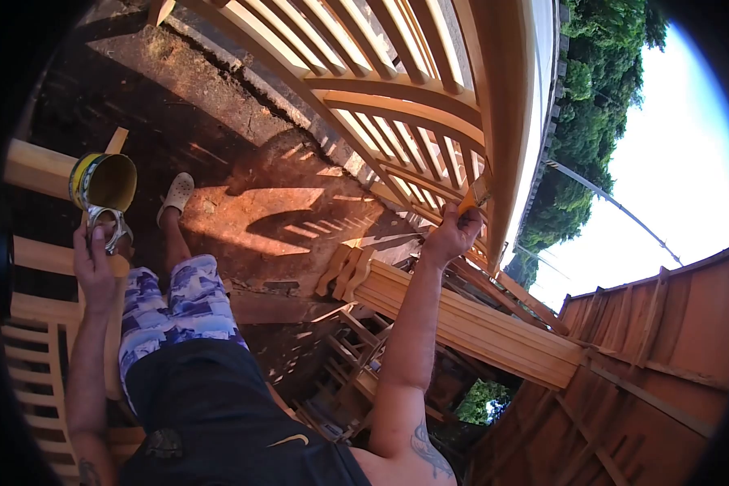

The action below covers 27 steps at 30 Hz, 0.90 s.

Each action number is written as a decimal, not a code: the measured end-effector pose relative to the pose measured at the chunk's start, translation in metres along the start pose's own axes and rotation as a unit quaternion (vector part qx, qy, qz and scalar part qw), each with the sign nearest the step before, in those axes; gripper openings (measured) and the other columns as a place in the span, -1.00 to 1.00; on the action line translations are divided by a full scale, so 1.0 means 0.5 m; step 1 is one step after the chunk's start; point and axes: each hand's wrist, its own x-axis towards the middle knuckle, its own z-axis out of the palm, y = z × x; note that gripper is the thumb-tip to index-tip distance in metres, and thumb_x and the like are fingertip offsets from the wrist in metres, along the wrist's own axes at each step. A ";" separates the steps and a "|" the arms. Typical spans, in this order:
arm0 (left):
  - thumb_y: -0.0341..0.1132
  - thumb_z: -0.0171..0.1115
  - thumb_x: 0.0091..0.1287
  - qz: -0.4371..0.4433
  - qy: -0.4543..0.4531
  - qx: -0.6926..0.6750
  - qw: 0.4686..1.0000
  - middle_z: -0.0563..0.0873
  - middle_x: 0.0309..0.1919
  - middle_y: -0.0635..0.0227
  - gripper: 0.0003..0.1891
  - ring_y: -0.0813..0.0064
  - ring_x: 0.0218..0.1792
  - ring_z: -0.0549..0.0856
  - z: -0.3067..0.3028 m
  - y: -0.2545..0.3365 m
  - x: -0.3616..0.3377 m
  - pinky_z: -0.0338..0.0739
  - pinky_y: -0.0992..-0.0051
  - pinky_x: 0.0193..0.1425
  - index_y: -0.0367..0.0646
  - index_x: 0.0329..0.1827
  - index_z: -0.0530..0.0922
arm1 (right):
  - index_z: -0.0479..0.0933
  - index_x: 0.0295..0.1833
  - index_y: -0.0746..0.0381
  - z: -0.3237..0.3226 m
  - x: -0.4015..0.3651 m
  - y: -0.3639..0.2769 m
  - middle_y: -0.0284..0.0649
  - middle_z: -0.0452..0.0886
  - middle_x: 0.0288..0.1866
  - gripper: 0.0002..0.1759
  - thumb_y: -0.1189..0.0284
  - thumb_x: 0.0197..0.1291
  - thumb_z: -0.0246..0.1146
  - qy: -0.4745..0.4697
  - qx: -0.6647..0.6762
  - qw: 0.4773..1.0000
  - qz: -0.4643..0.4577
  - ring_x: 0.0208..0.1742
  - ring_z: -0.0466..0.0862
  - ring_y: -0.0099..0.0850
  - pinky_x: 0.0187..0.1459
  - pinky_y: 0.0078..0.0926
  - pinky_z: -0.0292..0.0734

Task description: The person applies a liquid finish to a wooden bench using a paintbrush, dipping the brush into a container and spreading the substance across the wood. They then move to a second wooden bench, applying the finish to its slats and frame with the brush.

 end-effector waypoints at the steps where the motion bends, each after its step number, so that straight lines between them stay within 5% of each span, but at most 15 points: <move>1: -0.26 0.05 0.65 -0.001 -0.005 -0.004 1.000 0.69 -0.19 0.41 -0.77 0.73 -0.27 0.62 -0.001 0.005 -0.001 0.55 0.65 -0.23 -0.23 0.15 0.52 | 0.42 0.16 0.31 -0.022 0.005 0.022 -0.24 0.58 -0.12 -0.71 0.61 0.38 0.25 0.011 0.000 1.000 0.017 -0.24 0.60 -0.52 -0.19 -0.52 0.59; 8: -0.32 0.07 0.62 -0.001 -0.029 -0.005 1.000 0.74 -0.19 0.35 -0.80 0.63 -0.25 0.69 0.050 0.074 -0.021 0.60 0.58 -0.17 -0.26 0.11 0.53 | 0.45 0.03 0.26 -0.081 -0.040 0.165 -0.27 0.58 -0.27 -0.80 0.67 0.34 0.18 0.107 0.091 0.965 0.221 -0.41 0.57 -0.49 -0.37 -0.48 0.62; 10: -0.34 0.09 0.60 0.045 -0.033 0.028 0.998 0.78 -0.22 0.27 -0.80 0.51 -0.22 0.75 0.081 0.098 -0.023 0.64 0.50 -0.12 -0.29 0.10 0.54 | 0.44 -0.06 0.25 -0.053 -0.111 0.125 -0.27 0.58 -0.28 -0.93 0.58 0.40 0.17 0.056 0.108 0.953 0.278 -0.48 0.55 -0.53 -0.43 -0.51 0.64; 12: -0.36 0.11 0.58 0.070 -0.043 0.054 0.995 0.79 -0.27 0.21 -0.81 0.44 -0.22 0.79 0.108 0.120 -0.024 0.65 0.45 -0.10 -0.31 0.08 0.54 | 0.48 0.04 0.31 -0.005 -0.193 0.057 -0.25 0.61 -0.24 -0.86 0.52 0.43 0.19 -0.132 0.054 0.955 0.261 -0.45 0.55 -0.55 -0.42 -0.56 0.59; 16: -0.38 0.16 0.54 0.104 -0.066 0.046 0.991 0.79 -0.29 0.18 -0.83 0.44 -0.23 0.80 0.179 0.136 -0.022 0.64 0.43 -0.11 -0.30 0.05 0.56 | 0.53 0.15 0.29 0.056 -0.221 -0.085 -0.30 0.60 -0.25 -0.72 0.53 0.36 0.23 -0.400 -0.054 0.903 0.148 -0.35 0.57 -0.56 -0.35 -0.50 0.54; 18: -0.38 0.16 0.54 0.103 -0.083 0.040 0.990 0.79 -0.29 0.19 -0.83 0.44 -0.23 0.80 0.194 0.148 -0.026 0.64 0.43 -0.11 -0.30 0.04 0.56 | 0.51 0.21 0.36 0.091 -0.200 -0.155 -0.15 0.63 -0.19 -0.62 0.62 0.26 0.21 -0.476 -0.064 0.874 -0.074 -0.31 0.65 -0.36 -0.31 -0.37 0.57; 19: -0.38 0.16 0.54 0.100 -0.091 0.037 0.990 0.79 -0.29 0.19 -0.83 0.44 -0.23 0.80 0.201 0.153 -0.028 0.64 0.43 -0.11 -0.30 0.04 0.56 | 0.49 0.24 0.39 0.108 -0.191 -0.185 -0.08 0.65 -0.15 -0.56 0.67 0.21 0.20 -0.504 -0.070 0.841 -0.185 -0.29 0.69 -0.26 -0.29 -0.31 0.59; 22: -0.38 0.13 0.56 0.092 -0.125 0.064 0.986 0.78 -0.25 0.24 -0.82 0.51 -0.20 0.78 0.208 0.172 -0.034 0.65 0.48 -0.06 -0.31 0.07 0.55 | 0.49 0.22 0.38 0.144 -0.199 -0.262 -0.03 0.63 -0.10 -0.46 0.70 0.02 0.21 -0.552 -0.149 0.771 -0.281 -0.17 0.70 -0.08 -0.22 -0.18 0.60; 27: -0.40 0.18 0.51 0.093 -0.163 0.116 0.975 0.77 -0.33 0.24 -0.84 0.49 -0.23 0.79 0.200 0.207 -0.036 0.65 0.47 -0.10 -0.29 0.03 0.58 | 0.48 0.18 0.37 0.211 -0.255 -0.302 -0.10 0.52 -0.07 -0.47 0.54 0.02 0.28 -0.579 -0.222 0.684 -0.384 -0.06 0.58 -0.15 -0.09 -0.26 0.56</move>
